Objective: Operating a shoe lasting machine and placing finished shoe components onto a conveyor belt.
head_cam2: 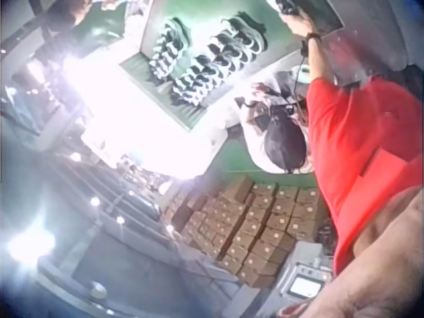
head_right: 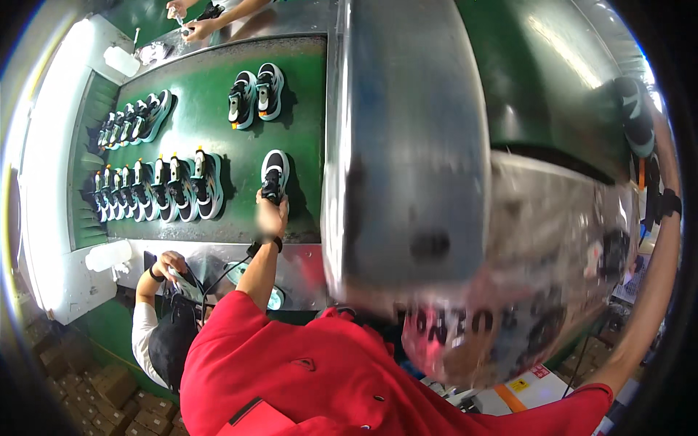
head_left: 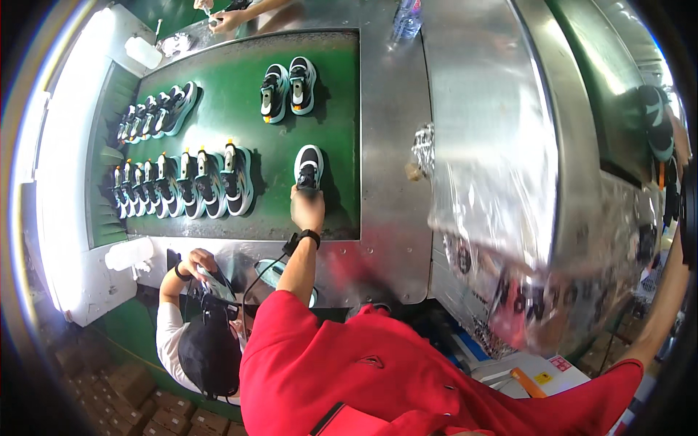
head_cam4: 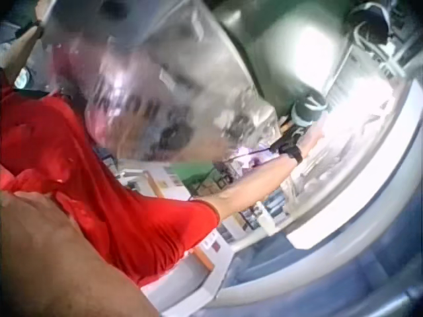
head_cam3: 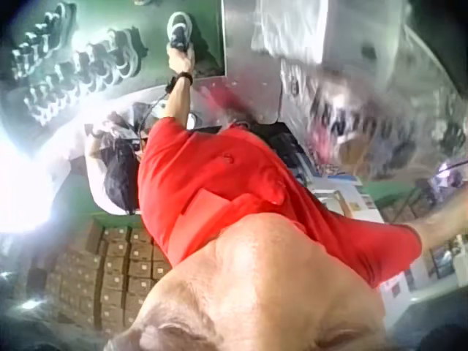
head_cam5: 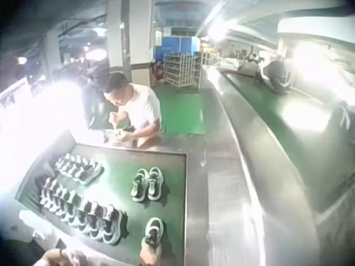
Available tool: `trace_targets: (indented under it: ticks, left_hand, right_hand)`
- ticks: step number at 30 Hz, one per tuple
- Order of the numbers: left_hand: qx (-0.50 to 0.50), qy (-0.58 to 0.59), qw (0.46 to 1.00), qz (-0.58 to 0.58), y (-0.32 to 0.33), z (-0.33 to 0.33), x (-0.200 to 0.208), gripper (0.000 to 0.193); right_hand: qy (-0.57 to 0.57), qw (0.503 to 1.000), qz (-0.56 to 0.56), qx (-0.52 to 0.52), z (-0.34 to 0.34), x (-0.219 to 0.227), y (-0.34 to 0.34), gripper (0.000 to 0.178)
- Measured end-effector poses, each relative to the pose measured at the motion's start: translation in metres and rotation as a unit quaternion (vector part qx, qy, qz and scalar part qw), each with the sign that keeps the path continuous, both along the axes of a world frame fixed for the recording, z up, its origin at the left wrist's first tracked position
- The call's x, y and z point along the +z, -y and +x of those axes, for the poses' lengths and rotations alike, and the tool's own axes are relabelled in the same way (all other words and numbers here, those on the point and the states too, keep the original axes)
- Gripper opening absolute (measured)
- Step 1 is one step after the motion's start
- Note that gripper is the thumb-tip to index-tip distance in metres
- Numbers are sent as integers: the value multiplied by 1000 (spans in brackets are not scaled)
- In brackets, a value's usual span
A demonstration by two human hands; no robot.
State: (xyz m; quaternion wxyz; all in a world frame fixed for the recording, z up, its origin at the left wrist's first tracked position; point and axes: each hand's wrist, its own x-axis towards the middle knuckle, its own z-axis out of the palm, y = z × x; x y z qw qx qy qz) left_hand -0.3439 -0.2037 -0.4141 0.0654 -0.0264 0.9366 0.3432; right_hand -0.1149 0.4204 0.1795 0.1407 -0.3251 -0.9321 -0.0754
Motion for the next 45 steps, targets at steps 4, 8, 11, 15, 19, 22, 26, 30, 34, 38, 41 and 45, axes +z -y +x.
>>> trace_targets:
  ticks: [4, 8, 11, 15, 19, 22, 26, 30, 34, 38, 41, 45]
  left_hand:
    - [59, 61, 996, 26, 7, -3, 2, 66]
    - [32, 93, 995, 16, -27, -3, 49, 65]
    - [-33, 24, 980, 196, 10, 3, -33, 59]
    - [-168, -74, 982, -36, 39, -26, -57, 80]
    - [-238, -100, 965, 51, -6, 34, 53, 70]
    - [-382, 210, 843, 316, -32, 113, 150, 51]
    - [-460, 382, 658, 457, -82, 227, 306, 61]
    - [-595, 130, 530, 590, -143, 294, 396, 92]
    - [-651, -71, 446, 610, -181, 380, 435, 114]
    - [-558, 373, 405, 621, -136, 472, 427, 102]
    - [-676, 370, 338, 540, -116, 519, 399, 79]
    - [-647, 660, 191, 331, -69, 592, 400, 60]
  right_hand:
    - [-54, 994, -73, 54, -13, -13, 7, 30]
    - [-46, 982, -136, 124, 5, 3, -16, 37]
    - [-153, 987, -31, 27, -11, -11, -9, 55]
    - [-308, 944, -117, 17, -54, -10, 129, 72]
    - [-356, 921, -73, 144, -17, 9, 99, 83]
    - [-427, 880, -129, 166, 28, 29, 169, 66]
    - [-508, 839, -53, 186, 110, 37, 252, 63]
    - [-456, 866, 99, 181, 202, 10, 345, 89]
    - [-366, 911, 185, 50, 284, -29, 436, 89]
    - [-280, 946, 89, -137, 336, -50, 526, 78]
    - [-256, 928, 86, -258, 415, -64, 590, 75]
    - [-662, 693, -10, -284, 507, -130, 679, 91]
